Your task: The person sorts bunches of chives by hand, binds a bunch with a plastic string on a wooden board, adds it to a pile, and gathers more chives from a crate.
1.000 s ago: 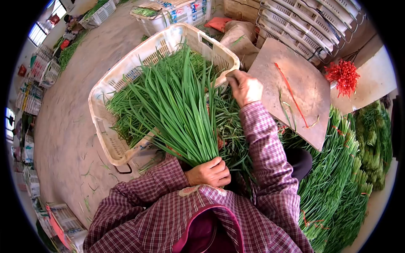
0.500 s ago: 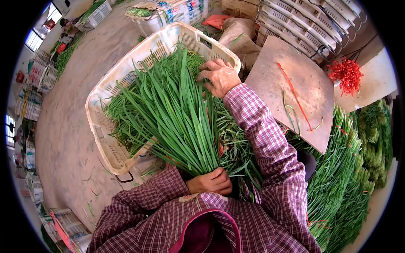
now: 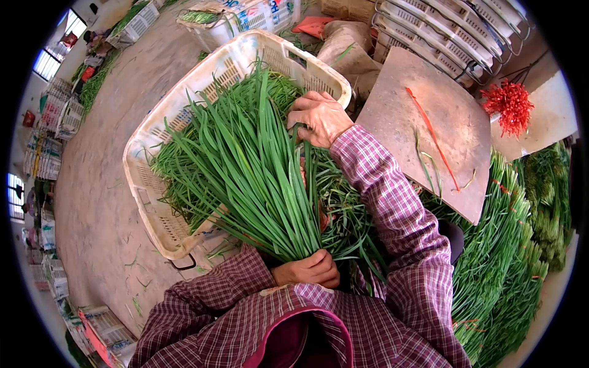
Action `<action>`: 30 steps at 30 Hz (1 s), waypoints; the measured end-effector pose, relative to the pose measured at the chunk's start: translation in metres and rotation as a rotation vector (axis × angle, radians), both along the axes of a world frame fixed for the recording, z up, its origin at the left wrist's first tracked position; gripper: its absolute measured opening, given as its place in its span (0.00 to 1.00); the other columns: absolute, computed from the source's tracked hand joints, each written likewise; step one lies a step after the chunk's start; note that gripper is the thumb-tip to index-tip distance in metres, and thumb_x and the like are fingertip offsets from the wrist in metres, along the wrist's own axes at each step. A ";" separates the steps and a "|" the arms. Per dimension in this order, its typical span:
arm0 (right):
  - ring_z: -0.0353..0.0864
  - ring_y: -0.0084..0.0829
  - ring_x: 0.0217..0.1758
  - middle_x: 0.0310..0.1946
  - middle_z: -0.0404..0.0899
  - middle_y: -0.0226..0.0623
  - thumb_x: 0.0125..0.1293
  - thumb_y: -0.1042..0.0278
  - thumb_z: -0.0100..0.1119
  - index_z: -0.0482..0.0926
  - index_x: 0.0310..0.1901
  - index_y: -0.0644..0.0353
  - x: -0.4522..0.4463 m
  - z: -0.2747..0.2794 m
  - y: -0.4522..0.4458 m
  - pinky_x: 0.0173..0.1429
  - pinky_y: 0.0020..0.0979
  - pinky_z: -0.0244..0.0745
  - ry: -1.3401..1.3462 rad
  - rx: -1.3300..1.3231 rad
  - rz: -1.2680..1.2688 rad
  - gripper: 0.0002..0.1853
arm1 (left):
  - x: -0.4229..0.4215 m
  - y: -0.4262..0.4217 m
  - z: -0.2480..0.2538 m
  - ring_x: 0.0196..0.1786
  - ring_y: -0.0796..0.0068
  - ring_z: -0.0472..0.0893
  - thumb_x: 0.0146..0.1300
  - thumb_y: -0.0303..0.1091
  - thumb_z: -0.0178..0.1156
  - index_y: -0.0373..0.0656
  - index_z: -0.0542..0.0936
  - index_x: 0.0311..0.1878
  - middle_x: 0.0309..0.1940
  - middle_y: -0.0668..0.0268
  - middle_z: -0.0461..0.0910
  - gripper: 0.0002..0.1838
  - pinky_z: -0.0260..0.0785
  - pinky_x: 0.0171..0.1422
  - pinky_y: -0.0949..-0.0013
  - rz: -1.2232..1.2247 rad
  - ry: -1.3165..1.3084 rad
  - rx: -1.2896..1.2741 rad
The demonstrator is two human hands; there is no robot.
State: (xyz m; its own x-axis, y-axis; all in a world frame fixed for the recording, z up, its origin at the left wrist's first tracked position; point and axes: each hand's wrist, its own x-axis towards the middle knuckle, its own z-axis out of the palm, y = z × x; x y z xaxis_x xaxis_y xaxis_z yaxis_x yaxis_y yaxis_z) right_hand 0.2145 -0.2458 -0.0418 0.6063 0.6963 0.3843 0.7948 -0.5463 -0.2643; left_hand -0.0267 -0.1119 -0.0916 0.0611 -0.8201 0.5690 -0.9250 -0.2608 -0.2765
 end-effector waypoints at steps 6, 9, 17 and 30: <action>0.78 0.32 0.45 0.34 0.83 0.28 0.46 0.65 0.68 0.82 0.33 0.49 -0.001 -0.003 -0.006 0.59 0.40 0.68 -0.062 -0.058 -0.418 0.10 | -0.006 0.002 -0.012 0.39 0.67 0.78 0.53 0.32 0.53 0.40 0.68 0.30 0.31 0.65 0.72 0.07 0.76 0.54 0.65 -0.004 0.086 0.023; 0.80 0.32 0.43 0.33 0.84 0.29 0.58 0.63 0.64 0.83 0.37 0.49 0.011 0.007 -0.020 0.58 0.42 0.67 -0.112 -0.096 -0.687 0.05 | -0.007 0.000 -0.021 0.40 0.67 0.78 0.53 0.33 0.53 0.40 0.69 0.30 0.32 0.64 0.72 0.08 0.76 0.54 0.65 0.008 0.054 0.006; 0.85 0.40 0.36 0.31 0.85 0.40 0.62 0.40 0.59 0.86 0.38 0.51 -0.014 0.043 0.012 0.46 0.42 0.78 0.277 0.101 -0.424 0.22 | -0.001 0.001 0.008 0.39 0.65 0.78 0.51 0.34 0.54 0.41 0.69 0.29 0.31 0.64 0.72 0.08 0.75 0.54 0.62 -0.012 0.089 0.011; 0.81 0.47 0.32 0.29 0.81 0.41 0.59 0.57 0.64 0.78 0.34 0.59 -0.033 0.001 0.022 0.39 0.45 0.75 0.047 0.261 -0.484 0.13 | -0.001 0.002 0.004 0.40 0.68 0.78 0.48 0.35 0.54 0.42 0.72 0.33 0.32 0.64 0.72 0.10 0.73 0.50 0.69 -0.002 0.106 0.061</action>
State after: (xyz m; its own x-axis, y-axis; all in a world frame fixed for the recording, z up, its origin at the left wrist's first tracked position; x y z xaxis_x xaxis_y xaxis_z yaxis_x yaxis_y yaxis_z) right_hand 0.1813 -0.2237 -0.0409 0.8542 0.2193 0.4715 0.4535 -0.7579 -0.4690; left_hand -0.0278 -0.1101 -0.0877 0.1170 -0.8531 0.5085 -0.9503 -0.2449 -0.1923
